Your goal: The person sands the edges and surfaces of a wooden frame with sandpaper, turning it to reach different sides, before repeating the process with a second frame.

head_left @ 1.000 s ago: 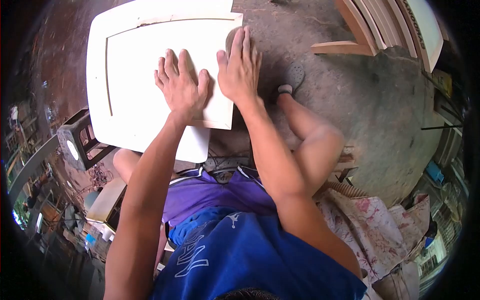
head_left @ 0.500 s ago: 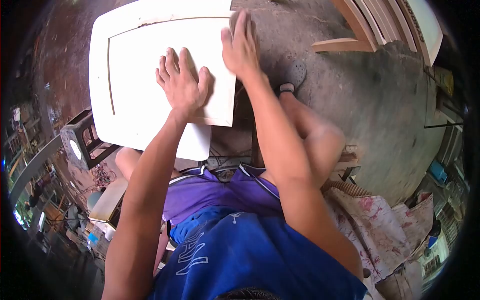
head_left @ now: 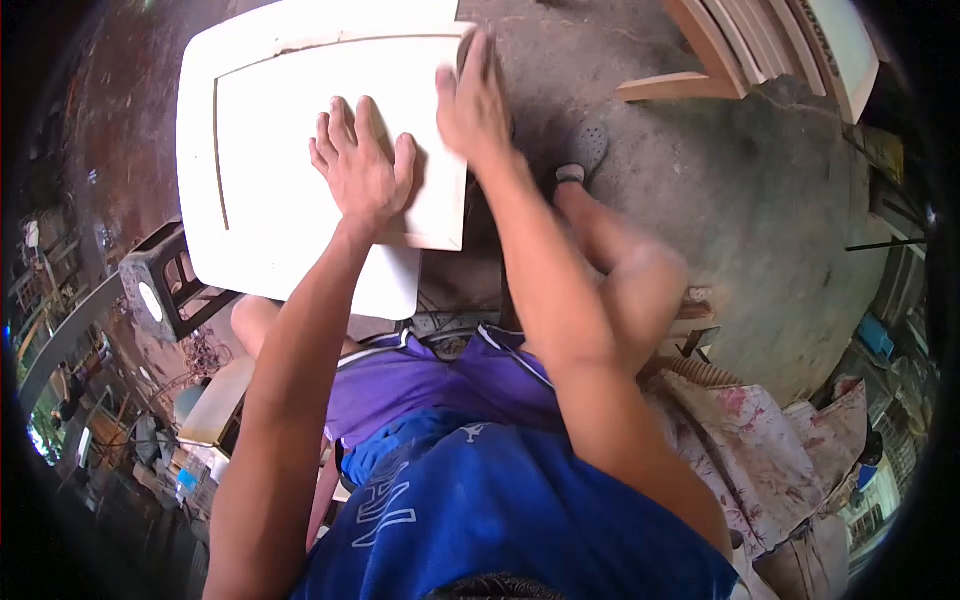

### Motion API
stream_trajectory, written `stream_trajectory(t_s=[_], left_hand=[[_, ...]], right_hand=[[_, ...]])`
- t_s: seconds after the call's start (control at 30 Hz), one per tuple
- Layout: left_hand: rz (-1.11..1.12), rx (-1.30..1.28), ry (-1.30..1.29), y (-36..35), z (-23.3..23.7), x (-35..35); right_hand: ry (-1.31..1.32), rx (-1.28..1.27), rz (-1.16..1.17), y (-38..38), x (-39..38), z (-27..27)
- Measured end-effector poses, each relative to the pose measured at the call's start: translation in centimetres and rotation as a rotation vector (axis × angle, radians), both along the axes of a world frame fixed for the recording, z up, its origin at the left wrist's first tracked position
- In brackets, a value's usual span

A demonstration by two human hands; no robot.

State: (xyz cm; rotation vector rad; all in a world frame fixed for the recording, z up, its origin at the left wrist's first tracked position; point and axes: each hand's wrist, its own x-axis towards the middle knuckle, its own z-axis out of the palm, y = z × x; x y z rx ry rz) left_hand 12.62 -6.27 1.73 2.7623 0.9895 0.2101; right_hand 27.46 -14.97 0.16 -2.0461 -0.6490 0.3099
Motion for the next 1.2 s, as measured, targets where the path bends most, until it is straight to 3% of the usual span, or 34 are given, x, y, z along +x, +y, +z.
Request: stream_trajectory(t_s=[0.07, 0.17, 0.27, 0.37, 0.6, 0.77, 0.93, 1.03, 1.2], left_hand=[[-0.004, -0.018, 0.016, -0.1, 0.0, -0.3], [0.0, -0.011, 0.012, -0.2, 0.1, -0.3], [-0.003, -0.006, -0.009, -0.1, -0.3, 0.0], [-0.015, -0.011, -0.003, -0.1, -0.2, -0.8], [0.014, 0.045, 0.007, -0.3, -0.3, -0.4], [-0.006, 0.035, -0.018, -0.3, -0.8, -0.9], [0.007, 0.025, -0.025, -0.2, -0.5, -0.4], [0.018, 0.038, -0.018, 0.2, -1.0, -0.4], [0.038, 0.03, -0.01, 1.8, -0.9, 1.1]], right_hand=[[0.011, -0.066, 0.006, -2.7, -4.6, 0.2], [-0.036, -0.068, 0.009, -2.9, -5.5, -0.3], [-0.075, -0.065, 0.034, 0.3, 0.6, -0.1], [0.036, -0.031, 0.064, -0.2, 0.2, 0.6], [0.063, -0.194, 0.12, -10.1, -16.4, 2.1], [0.082, -0.082, 0.082, -8.7, -13.6, 1.6], [0.074, -0.099, 0.101, -10.6, -17.5, 2.1], [0.181, -0.078, 0.05, -9.4, -15.9, 2.2], [0.309, -0.122, 0.167, -8.7, -12.5, 2.5]])
